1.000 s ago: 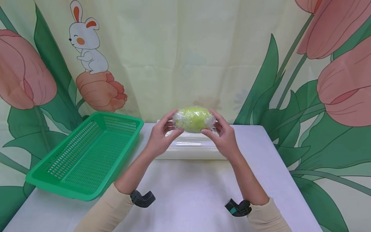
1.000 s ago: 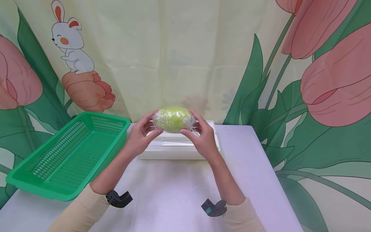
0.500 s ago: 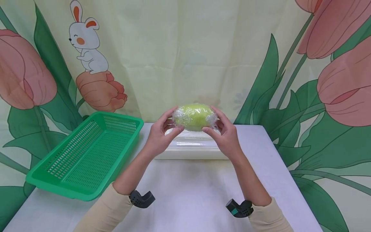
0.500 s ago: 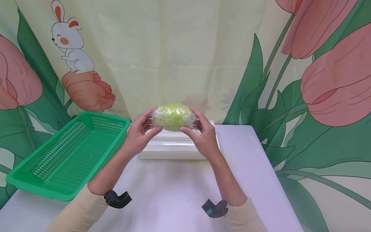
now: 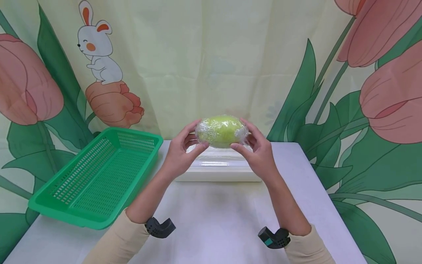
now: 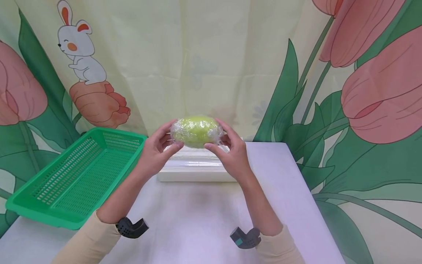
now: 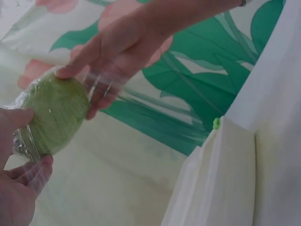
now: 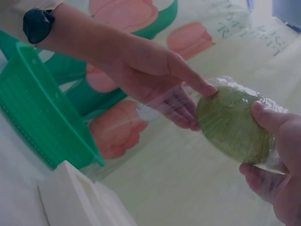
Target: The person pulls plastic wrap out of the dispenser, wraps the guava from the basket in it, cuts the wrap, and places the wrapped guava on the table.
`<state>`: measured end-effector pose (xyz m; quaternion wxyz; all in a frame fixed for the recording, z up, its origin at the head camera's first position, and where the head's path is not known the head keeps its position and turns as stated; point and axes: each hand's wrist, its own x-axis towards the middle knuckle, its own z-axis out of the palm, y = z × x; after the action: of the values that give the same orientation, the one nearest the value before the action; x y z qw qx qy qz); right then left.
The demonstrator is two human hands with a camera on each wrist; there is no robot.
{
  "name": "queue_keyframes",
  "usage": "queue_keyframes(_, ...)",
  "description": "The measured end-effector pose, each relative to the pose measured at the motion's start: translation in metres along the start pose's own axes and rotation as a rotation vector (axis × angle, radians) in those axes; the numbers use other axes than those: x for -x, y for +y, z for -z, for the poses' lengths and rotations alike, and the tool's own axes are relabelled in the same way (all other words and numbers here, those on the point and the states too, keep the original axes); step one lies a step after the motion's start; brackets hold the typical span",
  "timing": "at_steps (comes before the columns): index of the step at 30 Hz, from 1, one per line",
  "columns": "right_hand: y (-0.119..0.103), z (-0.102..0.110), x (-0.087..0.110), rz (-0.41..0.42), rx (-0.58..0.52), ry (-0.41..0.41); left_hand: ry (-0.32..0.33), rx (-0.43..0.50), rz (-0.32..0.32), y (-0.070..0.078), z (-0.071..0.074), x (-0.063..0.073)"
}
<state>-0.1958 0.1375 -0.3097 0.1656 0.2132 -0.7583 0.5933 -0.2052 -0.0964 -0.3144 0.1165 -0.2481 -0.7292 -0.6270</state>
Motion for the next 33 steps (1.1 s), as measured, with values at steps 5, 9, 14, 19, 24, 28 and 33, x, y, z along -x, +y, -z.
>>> queue_keyframes(5, -0.004, 0.000, 0.000, 0.013, -0.001, 0.008, 0.001, 0.014, -0.022, 0.003, 0.001, 0.000)
queue_keyframes(9, -0.009, 0.001, -0.001, 0.026, 0.000, 0.015, 0.000, 0.024, -0.028, 0.007, 0.001, 0.000)
queue_keyframes(14, -0.013, 0.001, -0.001, 0.034, 0.000, 0.020, 0.000, 0.026, -0.035, 0.011, 0.001, 0.000)
queue_keyframes(19, -0.017, 0.001, 0.000, 0.033, 0.002, 0.024, 0.002, 0.033, -0.040, 0.013, 0.002, 0.000)
queue_keyframes(24, -0.020, 0.002, 0.000, 0.039, -0.002, 0.032, 0.005, 0.031, -0.052, 0.016, 0.001, 0.000)
queue_keyframes(28, -0.020, 0.002, 0.000, 0.045, -0.004, 0.031, 0.004, 0.040, -0.048, 0.016, 0.001, 0.001)
queue_keyframes(33, -0.017, 0.002, 0.001, 0.034, -0.017, 0.030, -0.018, 0.007, -0.022, 0.013, 0.003, 0.002)
